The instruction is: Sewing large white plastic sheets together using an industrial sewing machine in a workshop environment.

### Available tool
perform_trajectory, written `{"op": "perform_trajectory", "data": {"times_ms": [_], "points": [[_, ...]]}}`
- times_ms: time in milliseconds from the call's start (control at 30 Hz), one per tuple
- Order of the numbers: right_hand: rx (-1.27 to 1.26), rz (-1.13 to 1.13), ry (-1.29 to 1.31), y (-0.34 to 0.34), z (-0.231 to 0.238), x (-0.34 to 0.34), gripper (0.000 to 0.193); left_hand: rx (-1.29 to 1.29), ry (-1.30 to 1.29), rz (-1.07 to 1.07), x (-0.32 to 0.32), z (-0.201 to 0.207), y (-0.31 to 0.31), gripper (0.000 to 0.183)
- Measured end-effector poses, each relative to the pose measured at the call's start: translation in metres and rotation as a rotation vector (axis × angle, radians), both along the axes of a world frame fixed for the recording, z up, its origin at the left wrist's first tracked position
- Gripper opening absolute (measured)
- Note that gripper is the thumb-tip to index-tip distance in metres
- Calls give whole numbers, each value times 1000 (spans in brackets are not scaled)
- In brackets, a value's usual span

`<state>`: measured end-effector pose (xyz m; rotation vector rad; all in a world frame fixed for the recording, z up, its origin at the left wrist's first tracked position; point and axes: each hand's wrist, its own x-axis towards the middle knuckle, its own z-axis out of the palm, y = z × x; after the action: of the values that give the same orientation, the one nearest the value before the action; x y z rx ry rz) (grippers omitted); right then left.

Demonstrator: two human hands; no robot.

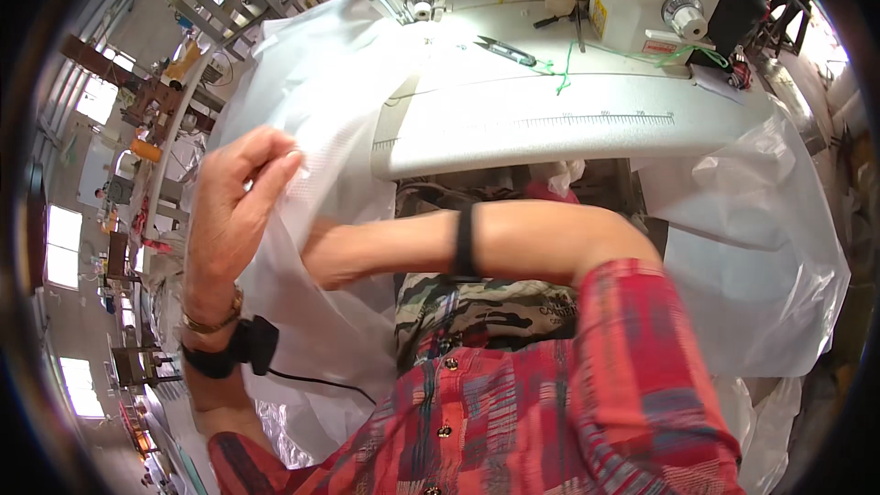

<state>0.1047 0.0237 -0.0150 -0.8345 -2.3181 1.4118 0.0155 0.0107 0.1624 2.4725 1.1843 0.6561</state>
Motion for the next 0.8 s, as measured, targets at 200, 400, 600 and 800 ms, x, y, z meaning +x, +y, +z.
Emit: {"op": "perform_trajectory", "data": {"times_ms": [200,400,600,800], "points": [[343,91,-151,12,-43,-56,24,343,406,-265,6,-12,-3,4],[520,280,-251,-21,-78,23,20,271,295,-139,1,-130,-43,8],[379,327,-392,-19,-5,113,17,178,-19,167,3,-186,-66,3],[876,134,37,11,21,126,14,-466,-581,382,5,-191,-76,10]]}}
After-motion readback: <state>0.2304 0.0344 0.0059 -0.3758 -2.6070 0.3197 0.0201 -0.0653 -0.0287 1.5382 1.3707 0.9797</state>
